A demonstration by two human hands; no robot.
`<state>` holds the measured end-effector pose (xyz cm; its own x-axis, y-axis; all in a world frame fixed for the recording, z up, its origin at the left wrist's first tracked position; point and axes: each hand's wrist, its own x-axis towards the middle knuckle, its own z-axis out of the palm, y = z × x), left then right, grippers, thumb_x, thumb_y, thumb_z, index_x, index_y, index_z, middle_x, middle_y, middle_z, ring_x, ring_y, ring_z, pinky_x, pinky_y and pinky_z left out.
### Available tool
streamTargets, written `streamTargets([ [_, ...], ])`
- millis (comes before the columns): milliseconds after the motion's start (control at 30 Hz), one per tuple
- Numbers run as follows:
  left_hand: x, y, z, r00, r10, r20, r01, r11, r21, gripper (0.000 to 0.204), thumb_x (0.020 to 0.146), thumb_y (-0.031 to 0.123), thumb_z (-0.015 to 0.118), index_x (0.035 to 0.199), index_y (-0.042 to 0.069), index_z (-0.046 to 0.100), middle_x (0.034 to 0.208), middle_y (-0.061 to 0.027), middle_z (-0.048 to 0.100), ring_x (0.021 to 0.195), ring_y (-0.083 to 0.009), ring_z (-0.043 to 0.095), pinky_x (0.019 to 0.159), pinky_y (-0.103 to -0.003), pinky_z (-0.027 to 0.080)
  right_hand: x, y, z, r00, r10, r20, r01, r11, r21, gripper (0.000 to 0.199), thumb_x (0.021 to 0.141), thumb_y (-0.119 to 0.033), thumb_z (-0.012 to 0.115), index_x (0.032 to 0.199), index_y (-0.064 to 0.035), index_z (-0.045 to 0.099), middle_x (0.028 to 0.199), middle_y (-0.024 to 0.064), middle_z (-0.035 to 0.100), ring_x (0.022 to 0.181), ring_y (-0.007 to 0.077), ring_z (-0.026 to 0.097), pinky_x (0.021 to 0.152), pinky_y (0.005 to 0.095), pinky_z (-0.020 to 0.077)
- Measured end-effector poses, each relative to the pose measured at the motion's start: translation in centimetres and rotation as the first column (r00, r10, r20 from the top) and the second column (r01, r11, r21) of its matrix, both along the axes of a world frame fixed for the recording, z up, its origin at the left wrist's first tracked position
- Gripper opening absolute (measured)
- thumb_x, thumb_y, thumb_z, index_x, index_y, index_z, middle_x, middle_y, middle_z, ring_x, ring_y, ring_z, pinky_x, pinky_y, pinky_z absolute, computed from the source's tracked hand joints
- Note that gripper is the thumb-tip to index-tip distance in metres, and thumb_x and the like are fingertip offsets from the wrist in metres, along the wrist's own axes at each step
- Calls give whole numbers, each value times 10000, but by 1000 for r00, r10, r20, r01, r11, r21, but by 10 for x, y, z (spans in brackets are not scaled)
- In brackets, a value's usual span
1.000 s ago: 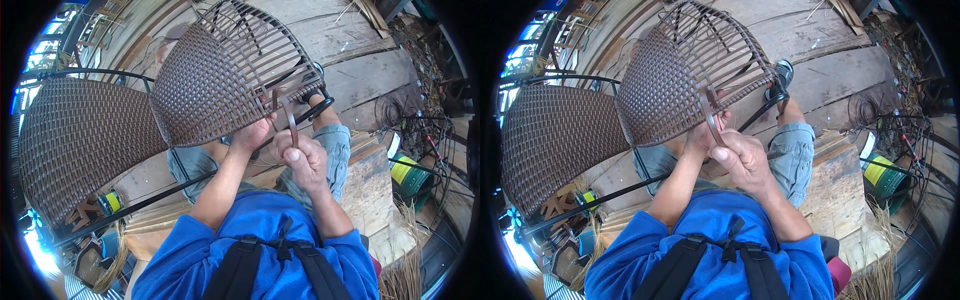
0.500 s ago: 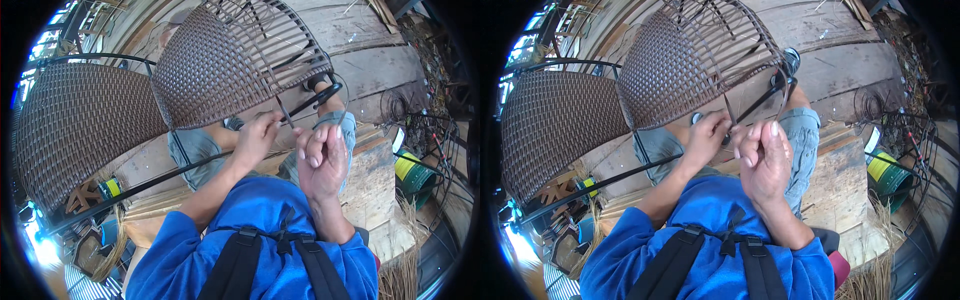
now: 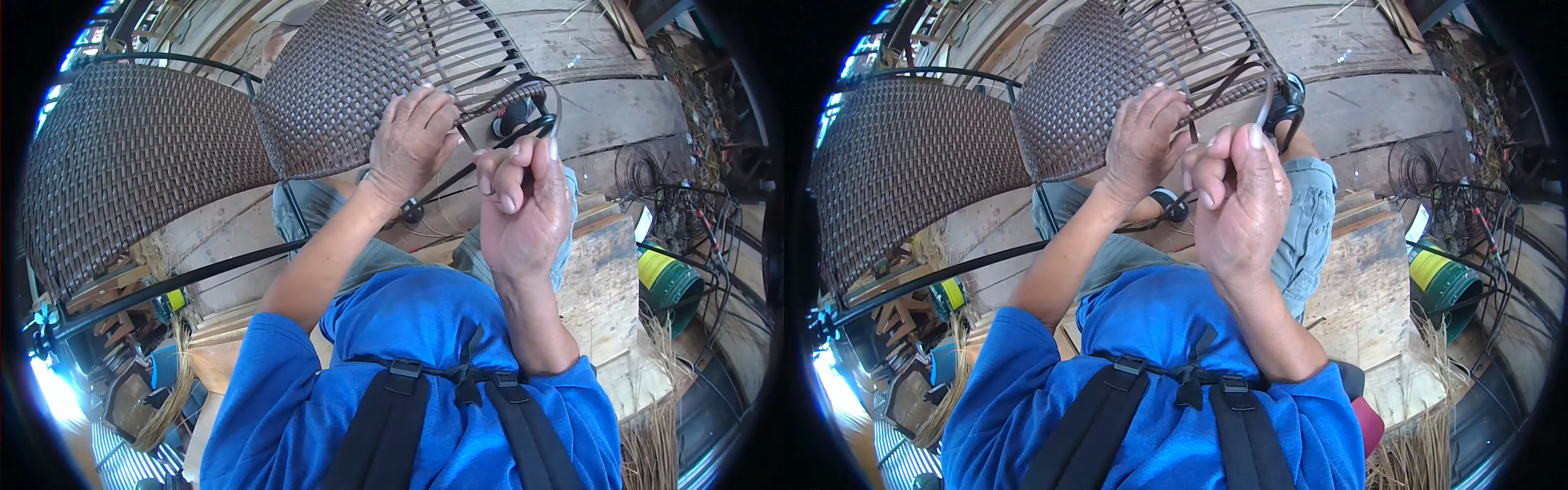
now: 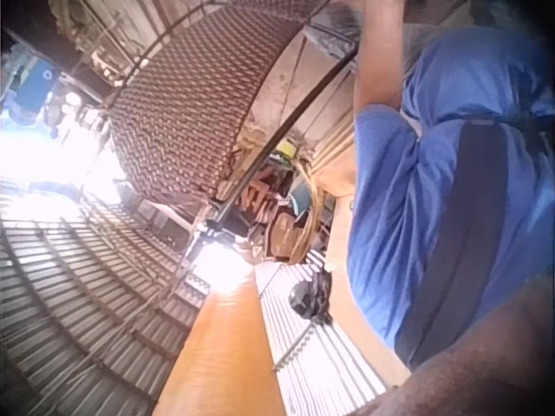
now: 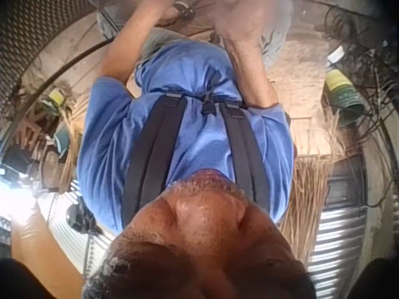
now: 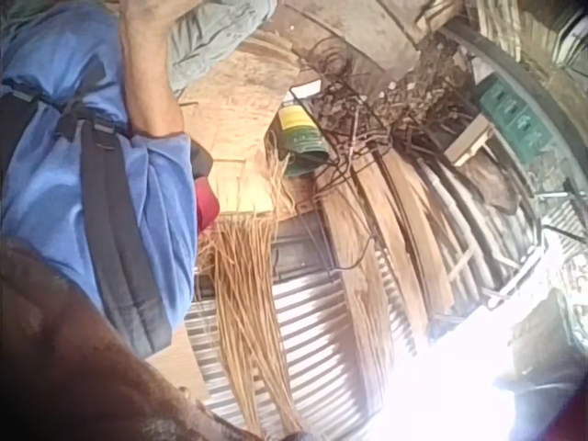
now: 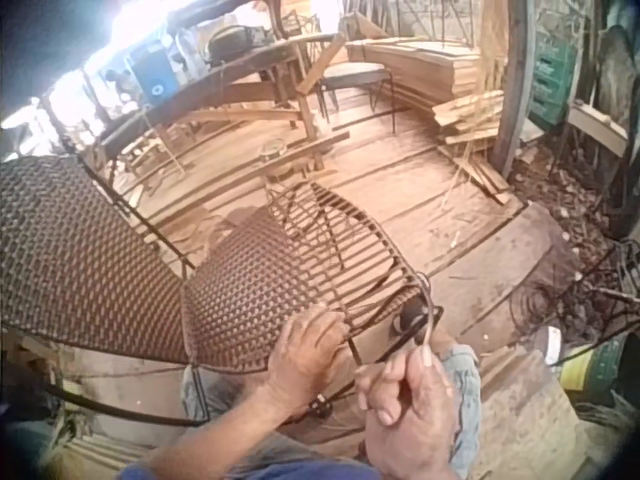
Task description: Weaving synthetic rattan material onto a chair frame.
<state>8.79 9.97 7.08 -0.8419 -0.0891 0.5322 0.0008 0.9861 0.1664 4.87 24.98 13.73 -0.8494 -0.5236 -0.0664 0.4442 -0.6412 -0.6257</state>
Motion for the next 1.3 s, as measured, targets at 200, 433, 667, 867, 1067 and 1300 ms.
streamTargets([
  [200, -7, 2, -2, 1000, 27, -11, -26, 998, 60, 389, 625, 181, 731, 956, 103, 542, 1041, -47, 554, 1052, -225, 520, 897, -382, 412, -7, 3, -2, 999, 30, -18, -30, 999, 19, 327, 985, -291, 300, 801, -83, 473, 462, -47, 229, 488, 109, 248, 639, 295, 333],
  [433, -7, 0, -3, 997, 48, -61, -45, 998, 43, 369, 613, 172, 722, 931, 102, 550, 1007, -42, 556, 1030, -216, 529, 893, -373, 415, -4, 3, 19, 995, 100, -10, -97, 983, 159, 320, 944, -260, 414, 730, -33, 486, 468, -40, 253, 433, 68, 197, 447, 247, 197],
  [667, -7, -3, -3, 989, 9, -149, 2, 997, 73, 297, 624, 121, 709, 869, 74, 549, 942, -51, 585, 968, -246, 569, 832, -372, 451, -3, 9, 30, 984, 176, 2, -168, 935, 312, 315, 921, -261, 459, 707, -32, 493, 502, -43, 316, 441, 44, 227, 429, 232, 160],
  [867, -8, -5, -8, 986, 2, -165, 2, 1000, 26, 250, 646, 168, 682, 855, 89, 572, 907, -38, 578, 928, -209, 560, 823, -364, 428, -1, 3, 47, 967, 230, -109, -169, 900, 401, 334, 905, -257, 487, 646, -46, 497, 517, -47, 334, 468, 35, 254, 435, 225, 171],
  [1067, -14, -8, 2, 989, -10, -146, 33, 988, 152, 153, 668, 142, 677, 790, 107, 591, 826, -3, 595, 838, -180, 578, 769, -347, 415, -27, -17, 59, 871, 338, -357, -92, 826, 557, 327, 927, -305, 465, 911, 10, 552, 680, -3, 494, 565, 52, 383, 512, 198, 284],
  [1300, -17, -21, 2, 990, -96, -99, 120, 954, 273, 55, 703, 92, 646, 754, 80, 630, 789, -36, 634, 792, -209, 602, 734, -346, 460, -23, 19, -37, 937, 332, -108, -133, 626, 769, 226, 909, -212, 535, 989, -11, 601, 820, 40, 629, 727, 94, 577, 665, 221, 449],
])
